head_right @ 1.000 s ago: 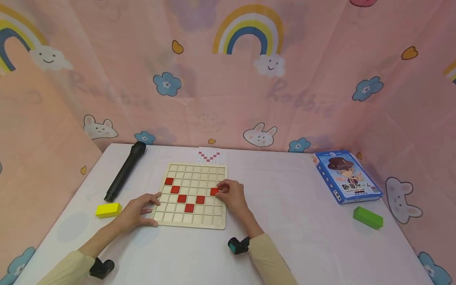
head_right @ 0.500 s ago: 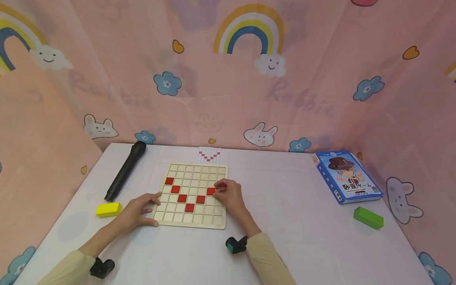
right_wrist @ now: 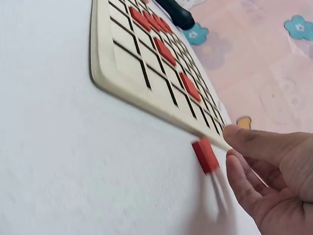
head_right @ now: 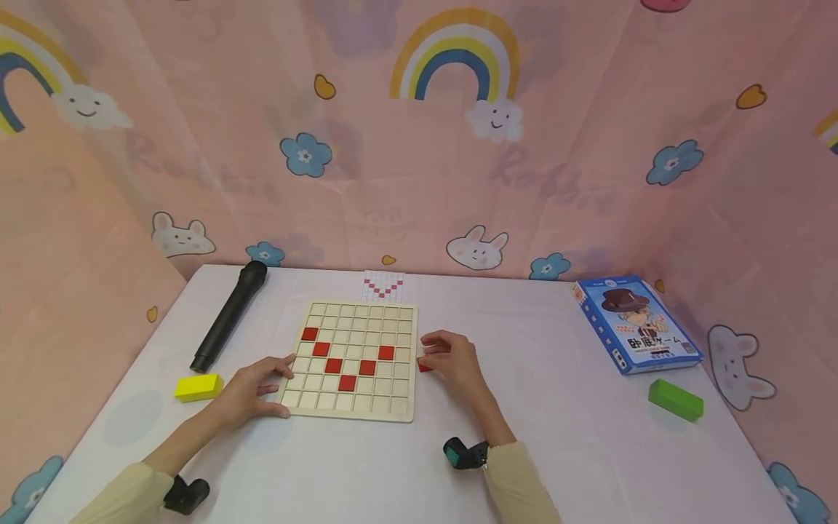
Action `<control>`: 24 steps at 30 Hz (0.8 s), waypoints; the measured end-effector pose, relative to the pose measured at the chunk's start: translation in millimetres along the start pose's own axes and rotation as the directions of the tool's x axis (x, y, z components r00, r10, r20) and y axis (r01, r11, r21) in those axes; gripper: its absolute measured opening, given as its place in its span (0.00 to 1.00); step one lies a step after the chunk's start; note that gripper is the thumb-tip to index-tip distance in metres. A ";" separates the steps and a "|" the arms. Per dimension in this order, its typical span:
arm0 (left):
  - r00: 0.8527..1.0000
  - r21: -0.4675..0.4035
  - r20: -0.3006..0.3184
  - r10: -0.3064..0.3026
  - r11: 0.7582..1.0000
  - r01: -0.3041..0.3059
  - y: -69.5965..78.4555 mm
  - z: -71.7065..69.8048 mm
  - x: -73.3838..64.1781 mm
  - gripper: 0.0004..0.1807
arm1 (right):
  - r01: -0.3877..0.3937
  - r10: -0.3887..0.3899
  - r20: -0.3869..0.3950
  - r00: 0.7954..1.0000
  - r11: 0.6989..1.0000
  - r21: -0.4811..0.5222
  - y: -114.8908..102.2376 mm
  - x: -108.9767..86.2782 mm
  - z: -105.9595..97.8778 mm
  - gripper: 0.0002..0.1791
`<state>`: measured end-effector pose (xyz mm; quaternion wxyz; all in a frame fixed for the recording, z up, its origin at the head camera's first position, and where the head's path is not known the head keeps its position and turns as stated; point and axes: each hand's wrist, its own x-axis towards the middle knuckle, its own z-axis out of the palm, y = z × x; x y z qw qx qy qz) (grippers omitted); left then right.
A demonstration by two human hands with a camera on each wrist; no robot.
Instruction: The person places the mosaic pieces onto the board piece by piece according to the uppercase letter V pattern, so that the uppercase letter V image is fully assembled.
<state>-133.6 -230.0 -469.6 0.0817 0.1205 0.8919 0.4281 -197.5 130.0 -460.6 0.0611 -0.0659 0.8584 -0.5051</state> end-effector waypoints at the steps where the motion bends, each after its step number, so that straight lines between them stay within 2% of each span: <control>1: 1.000 0.002 -0.002 -0.002 1.000 0.002 -0.4 -0.6 0.0 0.30 | 0.005 -0.004 0.025 1.000 1.000 -0.029 3.4 -0.3 -4.7 0.19; 3: 1.000 0.008 -0.005 -0.006 1.000 0.006 -1.0 -1.8 0.0 0.30 | 0.002 0.003 0.075 0.997 0.998 -0.065 9.3 0.1 -12.2 0.20; 7: 1.000 0.013 -0.009 -0.012 1.000 0.012 -1.6 -3.2 0.0 0.30 | 0.074 -0.054 0.175 0.983 0.991 -0.109 18.2 4.3 -19.5 0.19; 10: 1.000 0.006 -0.004 -0.005 1.000 0.005 -1.8 -3.0 0.0 0.30 | 0.120 -0.095 0.199 0.975 0.985 -0.121 22.3 7.4 -20.0 0.16; 15: 1.000 -0.011 0.003 0.001 1.000 -0.001 -2.5 -1.6 0.5 0.31 | 0.136 -0.116 0.157 0.981 0.983 -0.124 29.1 9.4 -19.9 0.14; 24: 1.000 0.016 -0.011 -0.017 1.000 0.017 -0.7 -2.7 1.3 0.31 | 0.115 -0.116 -0.004 0.993 0.993 -0.015 38.4 9.0 -21.6 0.16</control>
